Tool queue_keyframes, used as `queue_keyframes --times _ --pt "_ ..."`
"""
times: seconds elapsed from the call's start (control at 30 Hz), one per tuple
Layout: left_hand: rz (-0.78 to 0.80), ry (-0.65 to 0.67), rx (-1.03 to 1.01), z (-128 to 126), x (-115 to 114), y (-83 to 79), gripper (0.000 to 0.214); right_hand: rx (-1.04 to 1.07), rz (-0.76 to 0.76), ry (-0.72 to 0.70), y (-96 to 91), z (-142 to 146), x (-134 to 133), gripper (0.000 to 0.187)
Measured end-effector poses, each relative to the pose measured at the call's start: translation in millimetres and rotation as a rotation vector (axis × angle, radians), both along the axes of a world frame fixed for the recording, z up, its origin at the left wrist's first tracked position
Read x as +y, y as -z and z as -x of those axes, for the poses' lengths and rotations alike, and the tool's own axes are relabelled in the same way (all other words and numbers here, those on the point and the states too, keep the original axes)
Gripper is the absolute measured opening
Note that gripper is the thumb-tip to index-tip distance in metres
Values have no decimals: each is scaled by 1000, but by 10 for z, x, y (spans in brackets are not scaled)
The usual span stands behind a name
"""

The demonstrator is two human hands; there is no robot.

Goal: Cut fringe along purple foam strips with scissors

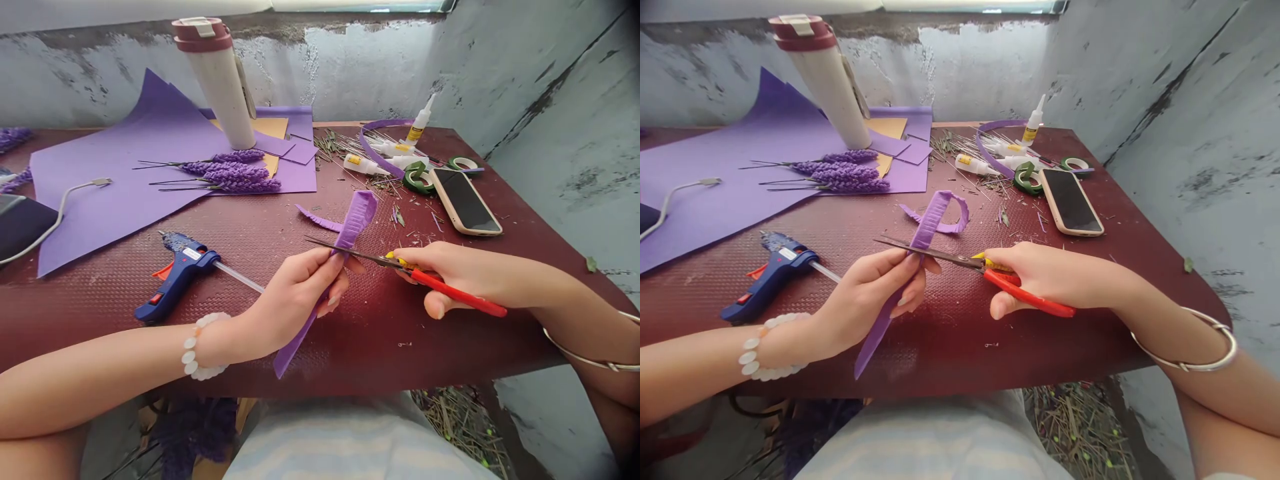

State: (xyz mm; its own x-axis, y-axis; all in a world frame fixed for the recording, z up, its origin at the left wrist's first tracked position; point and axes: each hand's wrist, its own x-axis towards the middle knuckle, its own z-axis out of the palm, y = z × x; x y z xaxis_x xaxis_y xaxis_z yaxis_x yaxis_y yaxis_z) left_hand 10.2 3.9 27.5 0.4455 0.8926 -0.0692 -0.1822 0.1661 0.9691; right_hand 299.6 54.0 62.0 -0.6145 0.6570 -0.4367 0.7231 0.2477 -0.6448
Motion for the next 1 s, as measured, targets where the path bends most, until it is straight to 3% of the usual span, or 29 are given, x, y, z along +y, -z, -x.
queue_keyframes --times 0.3,0.63,0.8,1.0 --pt "-17 0 -40 -6 12 38 34 111 37 3 80 -6 47 50" --pt "-5 1 -25 2 25 41 35 105 65 45 88 -14 53 37" --pt "-28 4 33 10 31 19 36 29 -42 32 10 38 47 41" --pt "-65 -114 -36 -6 48 43 35 -96 -251 63 -3 51 21 62"
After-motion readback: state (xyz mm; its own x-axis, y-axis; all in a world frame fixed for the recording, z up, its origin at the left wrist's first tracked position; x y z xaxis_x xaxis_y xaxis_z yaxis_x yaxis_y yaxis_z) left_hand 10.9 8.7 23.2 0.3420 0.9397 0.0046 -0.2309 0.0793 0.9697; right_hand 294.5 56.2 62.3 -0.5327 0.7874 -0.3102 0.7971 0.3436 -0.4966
